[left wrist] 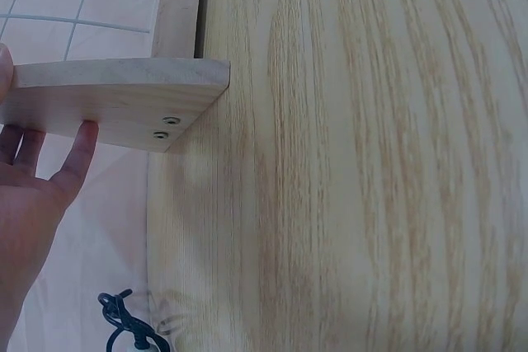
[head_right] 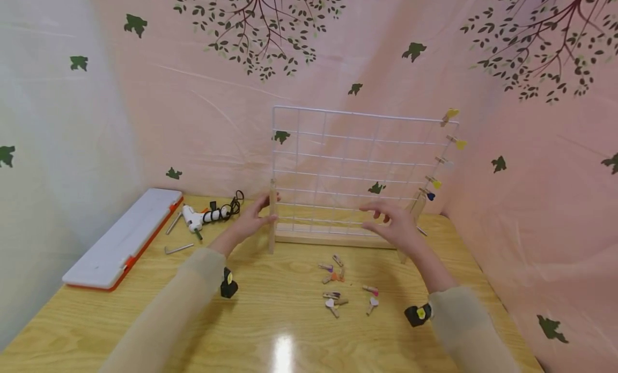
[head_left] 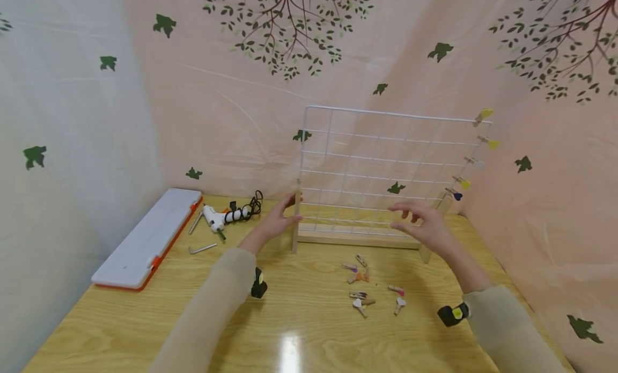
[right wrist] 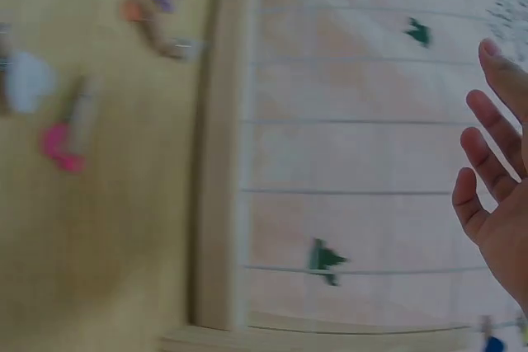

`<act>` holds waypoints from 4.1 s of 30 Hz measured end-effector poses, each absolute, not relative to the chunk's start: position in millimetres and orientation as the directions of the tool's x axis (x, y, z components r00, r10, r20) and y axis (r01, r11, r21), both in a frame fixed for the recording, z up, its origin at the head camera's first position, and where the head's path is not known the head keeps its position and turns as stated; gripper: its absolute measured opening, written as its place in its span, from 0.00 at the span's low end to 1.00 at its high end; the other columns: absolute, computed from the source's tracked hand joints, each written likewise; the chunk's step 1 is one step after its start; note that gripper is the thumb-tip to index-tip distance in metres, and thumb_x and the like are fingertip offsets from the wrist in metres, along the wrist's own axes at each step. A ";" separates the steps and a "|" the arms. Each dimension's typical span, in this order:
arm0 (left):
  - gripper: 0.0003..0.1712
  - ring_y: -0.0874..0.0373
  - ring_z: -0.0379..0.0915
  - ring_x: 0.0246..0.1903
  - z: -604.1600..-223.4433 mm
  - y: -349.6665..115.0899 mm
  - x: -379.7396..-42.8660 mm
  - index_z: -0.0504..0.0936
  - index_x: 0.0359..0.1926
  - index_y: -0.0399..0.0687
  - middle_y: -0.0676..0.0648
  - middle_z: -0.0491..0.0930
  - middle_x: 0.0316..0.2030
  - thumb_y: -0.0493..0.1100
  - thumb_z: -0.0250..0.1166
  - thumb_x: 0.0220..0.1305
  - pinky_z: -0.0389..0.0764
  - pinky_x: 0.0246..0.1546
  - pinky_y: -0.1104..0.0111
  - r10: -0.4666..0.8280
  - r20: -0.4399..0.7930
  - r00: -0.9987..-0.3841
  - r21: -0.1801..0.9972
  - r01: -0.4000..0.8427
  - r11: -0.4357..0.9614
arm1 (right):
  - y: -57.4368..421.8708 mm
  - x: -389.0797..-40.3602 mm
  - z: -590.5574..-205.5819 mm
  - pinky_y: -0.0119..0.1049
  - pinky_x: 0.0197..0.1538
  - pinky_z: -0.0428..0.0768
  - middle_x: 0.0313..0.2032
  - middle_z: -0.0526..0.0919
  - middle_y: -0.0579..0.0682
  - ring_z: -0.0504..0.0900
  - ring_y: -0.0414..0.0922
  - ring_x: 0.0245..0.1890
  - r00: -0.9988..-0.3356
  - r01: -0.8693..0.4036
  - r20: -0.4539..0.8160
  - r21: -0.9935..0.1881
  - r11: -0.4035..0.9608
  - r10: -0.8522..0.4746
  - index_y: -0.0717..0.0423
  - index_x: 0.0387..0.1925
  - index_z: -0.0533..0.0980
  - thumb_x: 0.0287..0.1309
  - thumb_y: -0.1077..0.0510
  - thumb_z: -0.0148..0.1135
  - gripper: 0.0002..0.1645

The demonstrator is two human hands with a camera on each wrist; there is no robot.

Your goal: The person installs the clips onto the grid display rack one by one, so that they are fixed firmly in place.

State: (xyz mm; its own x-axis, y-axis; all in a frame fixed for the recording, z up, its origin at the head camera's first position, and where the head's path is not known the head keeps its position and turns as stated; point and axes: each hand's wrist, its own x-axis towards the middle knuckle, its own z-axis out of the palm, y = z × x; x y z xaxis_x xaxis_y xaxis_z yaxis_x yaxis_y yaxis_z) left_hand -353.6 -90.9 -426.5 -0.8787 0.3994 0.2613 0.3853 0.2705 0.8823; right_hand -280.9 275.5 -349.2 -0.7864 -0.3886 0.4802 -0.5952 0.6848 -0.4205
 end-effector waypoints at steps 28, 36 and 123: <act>0.36 0.50 0.49 0.64 -424.7 -92.1 -354.7 0.57 0.65 0.58 0.48 0.61 0.62 0.48 0.60 0.57 0.57 0.59 0.49 0.408 0.259 -0.876 0.885 0.384 0.263 | 231.0 -285.0 -465.0 0.26 0.34 0.75 0.33 0.75 0.40 0.74 0.34 0.31 -0.663 -0.698 0.115 -0.452 0.555 -0.739 0.44 0.32 0.78 0.47 0.51 0.65 0.08; 0.36 0.50 0.50 0.64 -423.9 -90.5 -352.5 0.56 0.65 0.54 0.43 0.60 0.62 0.45 0.60 0.57 0.58 0.59 0.50 0.405 0.266 -0.875 0.887 0.387 0.254 | 230.9 -282.2 -458.7 0.27 0.33 0.75 0.32 0.77 0.39 0.74 0.34 0.31 -0.712 -0.626 0.044 -0.493 0.604 -0.701 0.45 0.31 0.77 0.49 0.52 0.64 0.06; 0.40 0.49 0.49 0.64 -427.8 -90.6 -353.6 0.53 0.67 0.51 0.44 0.59 0.63 0.47 0.61 0.55 0.60 0.57 0.48 0.404 0.249 -0.880 0.895 0.369 0.251 | 264.4 -298.3 -281.9 0.31 0.26 0.62 0.40 0.76 0.41 0.64 0.38 0.29 -0.703 -0.664 0.512 -0.225 0.713 -0.493 0.42 0.47 0.75 0.50 0.52 0.64 0.20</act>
